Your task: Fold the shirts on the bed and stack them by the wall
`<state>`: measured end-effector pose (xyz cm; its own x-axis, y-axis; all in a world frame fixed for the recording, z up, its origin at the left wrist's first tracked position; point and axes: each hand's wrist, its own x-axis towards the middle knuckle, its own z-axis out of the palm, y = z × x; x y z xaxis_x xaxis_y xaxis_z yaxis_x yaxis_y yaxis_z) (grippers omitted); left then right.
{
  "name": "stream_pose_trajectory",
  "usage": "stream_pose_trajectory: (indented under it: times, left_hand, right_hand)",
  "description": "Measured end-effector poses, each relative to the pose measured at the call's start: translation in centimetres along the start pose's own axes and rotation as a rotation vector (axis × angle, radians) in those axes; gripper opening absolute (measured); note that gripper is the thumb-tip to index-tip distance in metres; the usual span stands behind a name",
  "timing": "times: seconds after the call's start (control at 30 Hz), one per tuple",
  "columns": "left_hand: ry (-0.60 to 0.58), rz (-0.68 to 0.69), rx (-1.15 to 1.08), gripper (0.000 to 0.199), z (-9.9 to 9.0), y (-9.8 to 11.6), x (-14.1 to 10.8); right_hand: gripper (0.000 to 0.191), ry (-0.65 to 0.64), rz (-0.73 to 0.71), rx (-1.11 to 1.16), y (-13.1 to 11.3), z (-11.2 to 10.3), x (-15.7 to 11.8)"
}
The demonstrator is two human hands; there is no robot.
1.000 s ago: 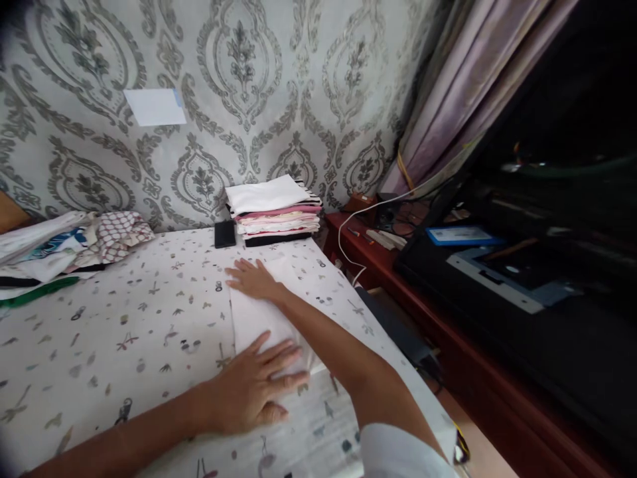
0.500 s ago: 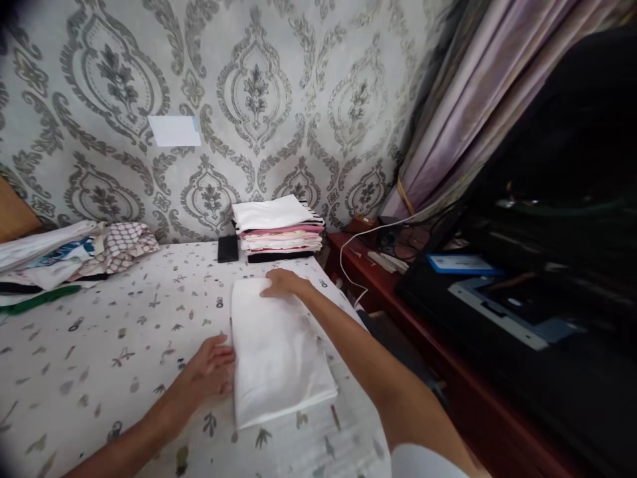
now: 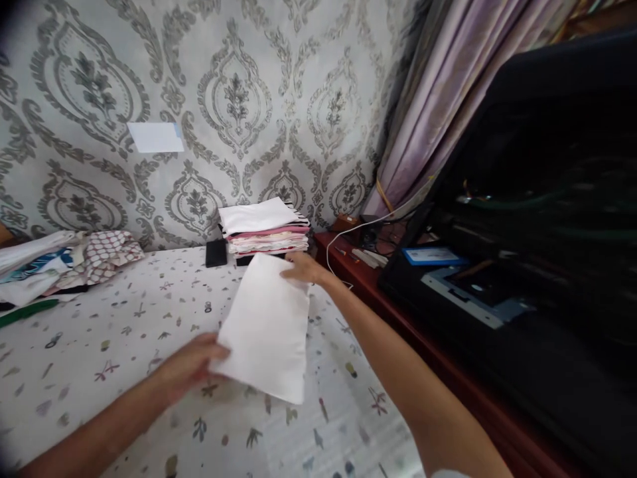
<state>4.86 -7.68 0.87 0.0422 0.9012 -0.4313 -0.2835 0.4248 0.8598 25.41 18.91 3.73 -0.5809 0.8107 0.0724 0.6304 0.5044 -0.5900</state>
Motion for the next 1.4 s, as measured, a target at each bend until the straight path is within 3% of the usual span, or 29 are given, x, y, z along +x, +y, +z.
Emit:
stream_pose_trajectory:
  times: [0.1,0.23,0.37,0.47,0.67,0.77,0.83,0.93,1.03,1.13,1.23,1.33,1.4]
  left_hand:
    - [0.144,0.118,-0.176,0.023,-2.8,2.4,1.8]
    - [0.138,0.013,-0.194,0.019,-4.5,3.2,4.5]
    - [0.132,-0.031,-0.063,0.03,-3.9,2.5,6.1]
    - [0.19,-0.058,0.018,0.037,-3.0,2.6,7.1]
    - [0.174,0.192,-0.016,0.046,-2.2,5.6,9.7]
    - [0.177,0.3,0.009,0.045,-2.1,7.5,11.7]
    - [0.23,0.281,0.057,0.043,-1.9,7.9,13.3]
    - [0.35,0.22,0.105,0.043,-1.6,7.3,15.5]
    - [0.429,0.233,0.122,0.041,-1.7,6.0,16.8]
    - [0.457,0.284,0.157,0.033,-2.0,5.3,16.5]
    - [0.496,0.354,0.217,0.026,-1.6,5.4,14.3]
    - [0.449,0.552,0.33,0.018,0.2,5.3,9.6]
    - [0.162,0.868,0.543,0.016,2.0,4.7,5.9]
  right_hand:
    - [0.026,0.129,0.142,0.083,2.9,-1.4,-2.4]
    - [0.022,0.165,0.325,0.185,5.7,0.1,-4.9]
    - [0.02,0.115,0.405,0.303,6.5,1.5,-5.7]
    - [0.022,0.1,0.42,0.377,6.4,1.7,-5.4]
    - [0.027,0.233,0.367,0.419,6.6,0.6,-3.7]
    - [0.031,0.341,0.371,0.353,7.2,-0.2,-2.7]
    - [0.028,0.386,0.409,0.269,7.7,-0.1,-2.2]
    - [0.024,0.405,0.485,0.108,8.4,1.0,-1.8]
    - [0.036,0.389,0.518,-0.025,8.4,2.2,-2.2]
    - [0.045,0.37,0.518,-0.114,7.7,2.2,-3.0]
    - [0.046,0.421,0.45,-0.244,6.3,2.1,-3.6]
    - [0.035,0.536,0.085,-0.331,3.6,4.0,-3.9]
    - [0.028,0.559,-0.247,-0.245,0.6,6.9,-4.4]
